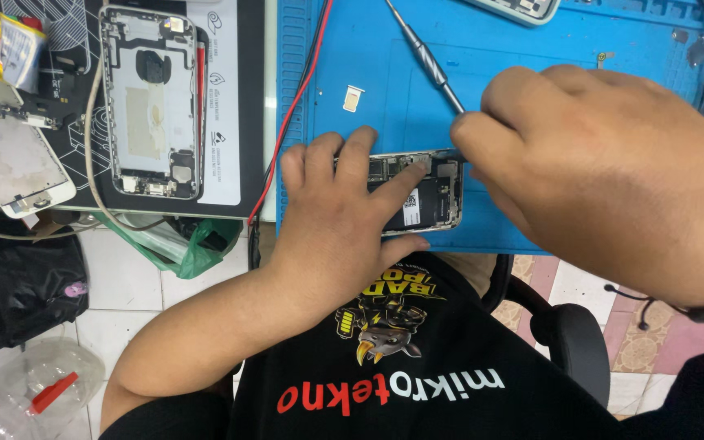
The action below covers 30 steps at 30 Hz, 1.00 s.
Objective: The person repairs a disassembled smartphone on a blue repair mat. They use a screwdriver to unscrew and pry at the phone's internals, press and reposition the battery, and handle small components and connectors while working on the open device.
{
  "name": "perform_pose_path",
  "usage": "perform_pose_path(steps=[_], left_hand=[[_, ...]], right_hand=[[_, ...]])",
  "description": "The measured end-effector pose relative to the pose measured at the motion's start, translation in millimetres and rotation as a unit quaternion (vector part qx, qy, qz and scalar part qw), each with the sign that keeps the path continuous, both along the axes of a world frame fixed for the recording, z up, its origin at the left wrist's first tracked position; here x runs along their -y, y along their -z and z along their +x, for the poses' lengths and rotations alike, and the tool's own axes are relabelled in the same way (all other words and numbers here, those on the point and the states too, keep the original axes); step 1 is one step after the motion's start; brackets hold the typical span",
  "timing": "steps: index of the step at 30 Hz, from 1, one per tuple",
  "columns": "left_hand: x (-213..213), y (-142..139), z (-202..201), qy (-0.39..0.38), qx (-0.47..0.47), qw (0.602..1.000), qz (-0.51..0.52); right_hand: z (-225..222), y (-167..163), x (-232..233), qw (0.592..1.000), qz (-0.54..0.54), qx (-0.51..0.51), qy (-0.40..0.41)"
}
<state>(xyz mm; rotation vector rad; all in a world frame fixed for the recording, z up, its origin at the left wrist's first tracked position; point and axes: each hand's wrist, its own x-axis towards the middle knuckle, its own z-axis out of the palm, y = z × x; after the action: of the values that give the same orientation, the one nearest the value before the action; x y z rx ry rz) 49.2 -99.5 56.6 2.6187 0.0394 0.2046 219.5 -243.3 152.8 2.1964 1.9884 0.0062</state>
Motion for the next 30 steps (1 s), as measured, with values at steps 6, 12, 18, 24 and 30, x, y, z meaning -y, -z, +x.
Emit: perform_pose_path(steps=[6, 12, 18, 24, 30], left_hand=[[1.8, -0.3, 0.9, 0.001, -0.008, 1.000, -0.001], [1.5, -1.1, 1.4, 0.002, -0.009, 1.000, 0.004], [1.7, -1.8, 0.8, 0.003, -0.009, 1.000, 0.001], [1.5, -1.5, 0.9, 0.003, -0.006, 1.000, -0.001], [-0.1, -0.8, -0.1, 0.005, -0.003, 1.000, 0.001]], right_hand=[[2.1, -1.2, -1.1, 0.999, -0.050, 0.010, 0.005], [2.4, -2.8, -5.1, 0.998, -0.056, 0.003, 0.007], [1.1, -4.8, -7.1, 0.999, -0.038, -0.008, 0.012], [-5.6, -1.3, -4.6, 0.993, -0.106, 0.049, 0.020], [-1.0, -1.1, -5.0, 0.996, -0.075, -0.001, 0.046]])
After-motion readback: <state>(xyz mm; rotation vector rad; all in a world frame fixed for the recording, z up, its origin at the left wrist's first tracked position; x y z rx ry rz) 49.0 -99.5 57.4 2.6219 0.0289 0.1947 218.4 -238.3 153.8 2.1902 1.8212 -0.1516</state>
